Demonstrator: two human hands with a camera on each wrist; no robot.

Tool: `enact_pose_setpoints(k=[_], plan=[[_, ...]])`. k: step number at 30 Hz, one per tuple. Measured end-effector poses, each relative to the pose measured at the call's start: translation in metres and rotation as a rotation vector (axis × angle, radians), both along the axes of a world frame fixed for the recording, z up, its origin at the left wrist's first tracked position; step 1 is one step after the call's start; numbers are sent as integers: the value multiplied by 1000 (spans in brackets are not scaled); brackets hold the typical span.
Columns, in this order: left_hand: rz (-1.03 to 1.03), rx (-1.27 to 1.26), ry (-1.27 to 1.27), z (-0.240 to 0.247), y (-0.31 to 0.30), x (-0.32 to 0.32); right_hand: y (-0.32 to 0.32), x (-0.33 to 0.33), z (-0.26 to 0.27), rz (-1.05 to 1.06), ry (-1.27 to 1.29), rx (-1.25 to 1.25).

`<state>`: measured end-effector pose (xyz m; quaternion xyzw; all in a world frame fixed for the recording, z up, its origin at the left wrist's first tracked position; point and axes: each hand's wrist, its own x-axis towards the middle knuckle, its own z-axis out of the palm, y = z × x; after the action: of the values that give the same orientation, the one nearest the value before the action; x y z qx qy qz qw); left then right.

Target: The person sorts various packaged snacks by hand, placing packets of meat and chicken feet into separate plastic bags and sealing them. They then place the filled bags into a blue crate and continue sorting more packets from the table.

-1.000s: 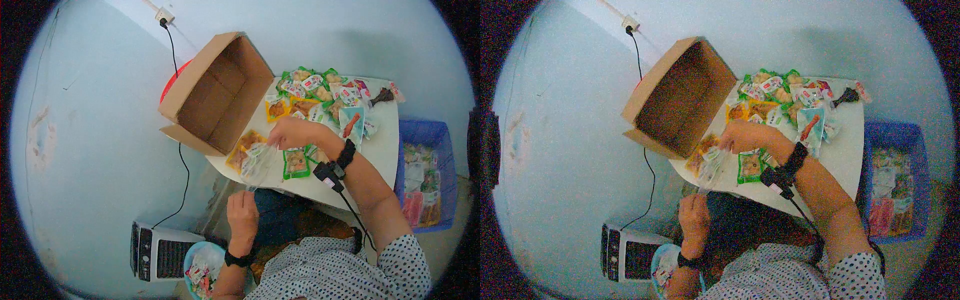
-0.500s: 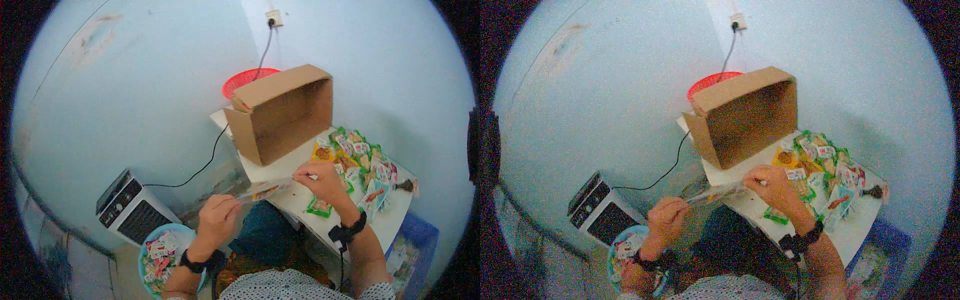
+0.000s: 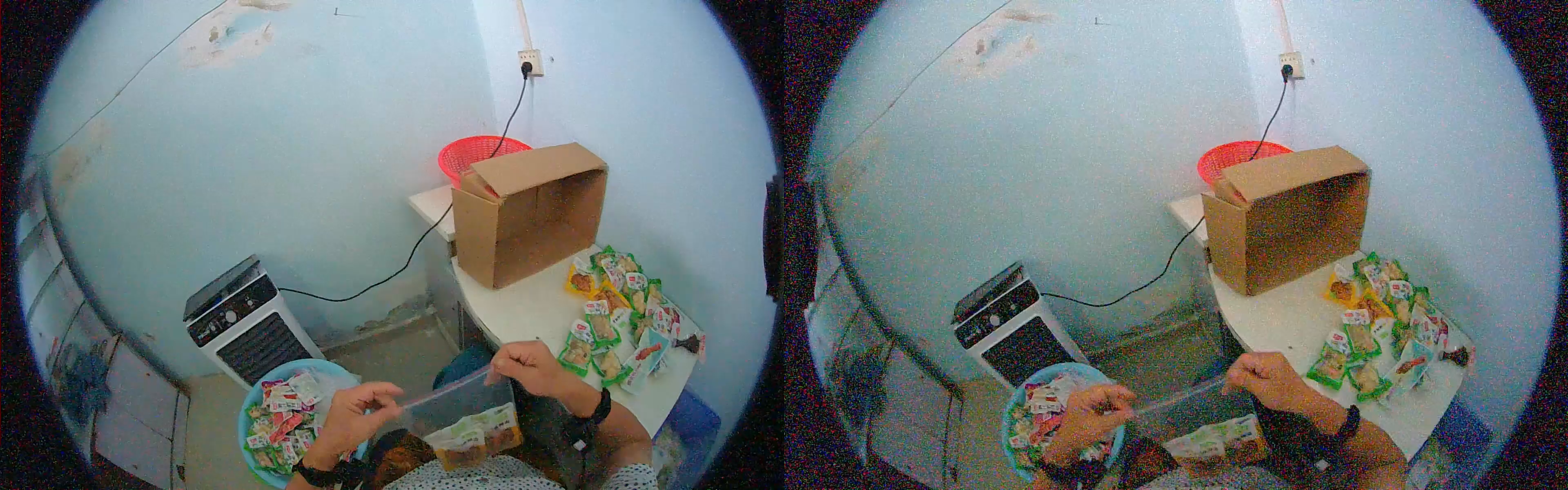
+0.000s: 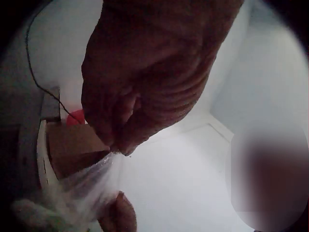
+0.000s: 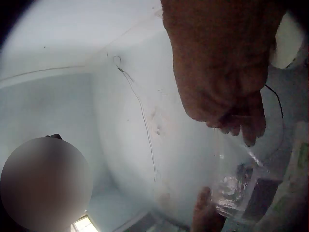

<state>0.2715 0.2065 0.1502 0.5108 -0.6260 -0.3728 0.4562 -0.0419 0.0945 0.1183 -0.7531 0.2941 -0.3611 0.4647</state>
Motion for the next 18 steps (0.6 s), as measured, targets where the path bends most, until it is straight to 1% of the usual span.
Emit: enact_pose_setpoints(k=[2, 3, 6, 9, 12, 15, 18], plan=[[-57, 118, 157, -8, 3, 11, 4, 7, -6, 44, 10, 61], [-81, 131, 252, -15, 3, 14, 7, 9, -6, 36, 55, 9], [-16, -7, -50, -26, -4, 24, 12, 18, -15, -19, 102, -60], [7, -73, -258, -25, -7, 27, 24, 25, 5, -26, 152, -77], [11, -117, -375, -24, -5, 22, 23, 30, -14, -36, 68, -21], [45, -454, -600, -17, -3, 8, 27, 33, -26, -76, 35, 27], [-17, -537, -656, -19, -7, -20, 32, 35, -13, -16, 84, -122]])
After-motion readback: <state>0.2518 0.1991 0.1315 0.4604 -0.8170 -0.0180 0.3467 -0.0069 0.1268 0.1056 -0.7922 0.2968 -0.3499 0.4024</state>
